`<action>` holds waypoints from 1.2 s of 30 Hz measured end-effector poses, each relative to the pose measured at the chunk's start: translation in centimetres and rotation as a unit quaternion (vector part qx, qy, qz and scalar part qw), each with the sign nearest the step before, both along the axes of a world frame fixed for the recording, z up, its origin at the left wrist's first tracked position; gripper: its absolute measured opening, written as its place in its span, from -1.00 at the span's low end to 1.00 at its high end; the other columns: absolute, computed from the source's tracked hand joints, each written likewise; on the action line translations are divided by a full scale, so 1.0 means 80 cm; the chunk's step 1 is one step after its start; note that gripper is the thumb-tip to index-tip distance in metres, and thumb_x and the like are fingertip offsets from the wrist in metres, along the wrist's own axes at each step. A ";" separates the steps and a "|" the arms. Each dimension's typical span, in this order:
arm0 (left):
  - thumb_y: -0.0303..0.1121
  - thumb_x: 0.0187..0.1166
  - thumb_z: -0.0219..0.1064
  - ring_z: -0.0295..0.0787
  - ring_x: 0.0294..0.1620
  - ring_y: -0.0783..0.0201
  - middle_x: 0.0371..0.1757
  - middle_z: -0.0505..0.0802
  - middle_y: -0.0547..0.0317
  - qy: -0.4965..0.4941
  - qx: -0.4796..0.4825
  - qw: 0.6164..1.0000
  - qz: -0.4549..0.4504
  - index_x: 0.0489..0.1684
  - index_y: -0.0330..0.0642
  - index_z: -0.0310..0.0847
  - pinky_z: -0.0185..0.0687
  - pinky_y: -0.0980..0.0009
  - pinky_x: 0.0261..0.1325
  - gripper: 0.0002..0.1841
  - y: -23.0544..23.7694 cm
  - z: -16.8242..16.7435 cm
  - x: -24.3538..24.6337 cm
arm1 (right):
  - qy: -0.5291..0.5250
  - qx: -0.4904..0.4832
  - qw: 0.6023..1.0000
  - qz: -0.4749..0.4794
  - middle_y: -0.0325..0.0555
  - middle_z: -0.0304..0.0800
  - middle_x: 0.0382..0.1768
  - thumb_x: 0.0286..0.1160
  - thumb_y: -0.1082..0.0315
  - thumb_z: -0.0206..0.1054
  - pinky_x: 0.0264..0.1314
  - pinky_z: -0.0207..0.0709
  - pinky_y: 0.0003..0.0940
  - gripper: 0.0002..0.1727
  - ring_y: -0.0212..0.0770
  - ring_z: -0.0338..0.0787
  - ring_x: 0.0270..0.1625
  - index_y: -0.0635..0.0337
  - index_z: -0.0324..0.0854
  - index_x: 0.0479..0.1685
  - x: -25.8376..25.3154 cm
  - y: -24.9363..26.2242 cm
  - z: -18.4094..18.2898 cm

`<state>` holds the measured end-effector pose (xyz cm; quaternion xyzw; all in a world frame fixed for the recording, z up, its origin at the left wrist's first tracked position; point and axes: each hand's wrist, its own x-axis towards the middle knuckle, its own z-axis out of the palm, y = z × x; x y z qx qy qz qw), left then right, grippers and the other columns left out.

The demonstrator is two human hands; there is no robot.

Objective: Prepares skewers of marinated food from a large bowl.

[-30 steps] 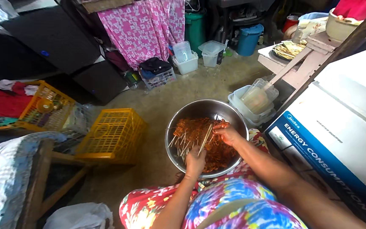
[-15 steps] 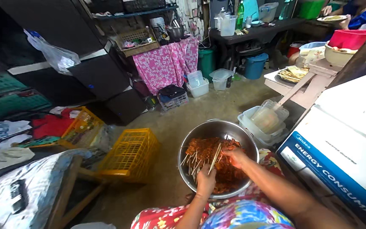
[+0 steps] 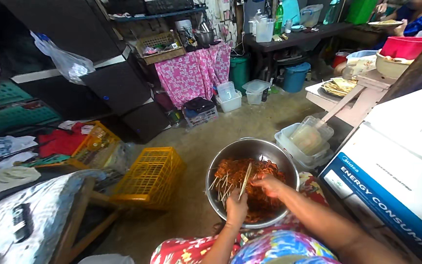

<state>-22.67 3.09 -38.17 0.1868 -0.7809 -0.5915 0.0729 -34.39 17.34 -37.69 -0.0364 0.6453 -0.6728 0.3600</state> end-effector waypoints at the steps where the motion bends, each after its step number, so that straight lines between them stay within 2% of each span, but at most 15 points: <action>1: -0.47 0.69 0.23 0.56 -0.73 0.36 -0.66 0.67 0.18 0.011 0.007 1.000 0.022 -0.06 -0.39 0.64 0.59 0.40 -0.54 -0.86 0.000 -0.001 0.001 | 0.053 0.023 0.998 0.029 -0.05 0.80 -0.13 0.44 0.58 0.42 0.02 0.71 -0.31 -0.77 -0.29 0.78 -0.15 0.40 0.65 0.05 -0.003 0.004 -0.003; 3: -0.49 0.70 0.19 0.56 -0.75 0.36 -0.69 0.66 0.18 0.029 0.026 0.997 0.059 -0.06 -0.40 0.61 0.57 0.41 -0.58 -0.86 -0.001 -0.002 0.001 | 0.135 0.105 0.984 0.058 0.08 0.79 -0.03 0.38 0.58 0.45 0.16 0.68 -0.19 -0.69 -0.19 0.78 -0.05 0.45 0.67 0.11 -0.011 0.011 -0.008; 5: -0.50 0.72 0.16 0.57 -0.75 0.37 -0.69 0.65 0.20 0.037 0.039 0.996 0.076 -0.06 -0.40 0.59 0.58 0.43 -0.59 -0.86 -0.001 -0.002 0.000 | 0.121 0.110 0.986 0.002 0.12 0.78 -0.02 0.36 0.62 0.44 0.13 0.68 -0.19 -0.68 -0.15 0.78 -0.06 0.45 0.67 0.11 -0.016 0.015 -0.006; 7: -0.51 0.71 0.16 0.55 -0.76 0.38 -0.71 0.64 0.19 0.041 0.044 0.995 0.076 -0.08 -0.41 0.59 0.57 0.44 -0.59 -0.87 -0.001 -0.003 -0.001 | 0.024 -0.013 0.994 -0.105 0.06 0.77 -0.14 0.45 0.68 0.31 -0.04 0.74 -0.25 -0.72 -0.17 0.79 -0.21 0.48 0.58 0.13 -0.017 0.015 -0.001; 9: -0.51 0.70 0.19 0.54 -0.77 0.38 -0.71 0.64 0.20 0.038 0.049 0.997 0.050 -0.06 -0.41 0.60 0.55 0.44 -0.61 -0.87 -0.001 -0.003 -0.001 | -0.060 -0.132 0.971 -0.190 0.05 0.72 -0.19 0.56 0.66 0.19 -0.07 0.79 -0.17 -0.76 -0.11 0.81 -0.25 0.42 0.48 0.15 -0.021 0.013 0.002; 12: -0.50 0.67 0.22 0.55 -0.74 0.37 -0.66 0.66 0.19 0.014 0.031 0.999 -0.014 -0.03 -0.39 0.62 0.58 0.41 -0.56 -0.86 0.000 0.000 0.001 | -0.067 -0.170 0.954 -0.237 -0.01 0.68 -0.20 0.50 0.69 0.20 -0.14 0.75 -0.20 -0.77 -0.16 0.75 -0.26 0.35 0.49 0.07 -0.025 0.012 -0.004; 15: -0.49 0.64 0.24 0.55 -0.72 0.36 -0.65 0.66 0.20 0.005 0.009 0.999 -0.043 -0.04 -0.36 0.64 0.58 0.39 -0.54 -0.86 -0.001 -0.002 0.000 | -0.022 -0.132 0.966 -0.220 -0.03 0.70 -0.19 0.35 0.73 0.28 -0.18 0.69 -0.25 -0.74 -0.20 0.72 -0.25 0.34 0.55 -0.02 -0.028 0.013 -0.010; 17: -0.49 0.64 0.24 0.54 -0.72 0.37 -0.65 0.66 0.20 -0.005 0.005 0.999 -0.048 -0.05 -0.35 0.64 0.57 0.40 -0.54 -0.87 -0.001 -0.002 0.000 | 0.004 -0.107 0.973 -0.206 -0.02 0.74 -0.13 0.28 0.75 0.34 -0.12 0.68 -0.27 -0.72 -0.22 0.72 -0.17 0.35 0.62 -0.04 -0.027 0.014 -0.010; 20: -0.50 0.62 0.25 0.53 -0.73 0.38 -0.65 0.65 0.21 -0.005 0.007 0.999 -0.050 -0.09 -0.34 0.65 0.56 0.41 -0.55 -0.89 -0.002 -0.003 0.000 | 0.023 -0.091 0.978 -0.186 -0.02 0.76 -0.10 0.26 0.76 0.36 -0.07 0.68 -0.29 -0.72 -0.23 0.73 -0.14 0.37 0.65 -0.06 -0.026 0.014 -0.009; 29: -0.50 0.62 0.27 0.52 -0.73 0.41 -0.64 0.66 0.24 0.001 0.017 0.999 -0.048 -0.09 -0.33 0.66 0.55 0.45 -0.56 -0.90 -0.002 -0.003 0.001 | 0.045 -0.060 0.987 -0.139 -0.06 0.78 -0.13 0.28 0.74 0.40 -0.12 0.66 -0.36 -0.77 -0.29 0.74 -0.16 0.37 0.67 -0.11 -0.022 0.017 0.000; 33: -0.49 0.63 0.26 0.53 -0.72 0.43 -0.62 0.67 0.25 0.000 0.013 0.999 -0.047 -0.09 -0.34 0.66 0.56 0.47 -0.55 -0.89 -0.002 0.001 0.001 | 0.052 -0.043 0.992 -0.107 -0.11 0.79 -0.16 0.41 0.67 0.38 -0.18 0.63 -0.42 -0.81 -0.35 0.73 -0.22 0.37 0.69 -0.04 -0.021 0.017 0.004; 36: -0.49 0.63 0.26 0.53 -0.72 0.46 -0.62 0.66 0.28 -0.001 0.015 0.999 -0.044 -0.09 -0.34 0.65 0.55 0.49 -0.54 -0.89 0.000 0.001 0.002 | 0.077 -0.022 0.994 -0.080 -0.09 0.79 -0.11 0.50 0.61 0.35 -0.08 0.64 -0.43 -0.82 -0.36 0.74 -0.16 0.40 0.68 0.02 -0.018 0.018 0.006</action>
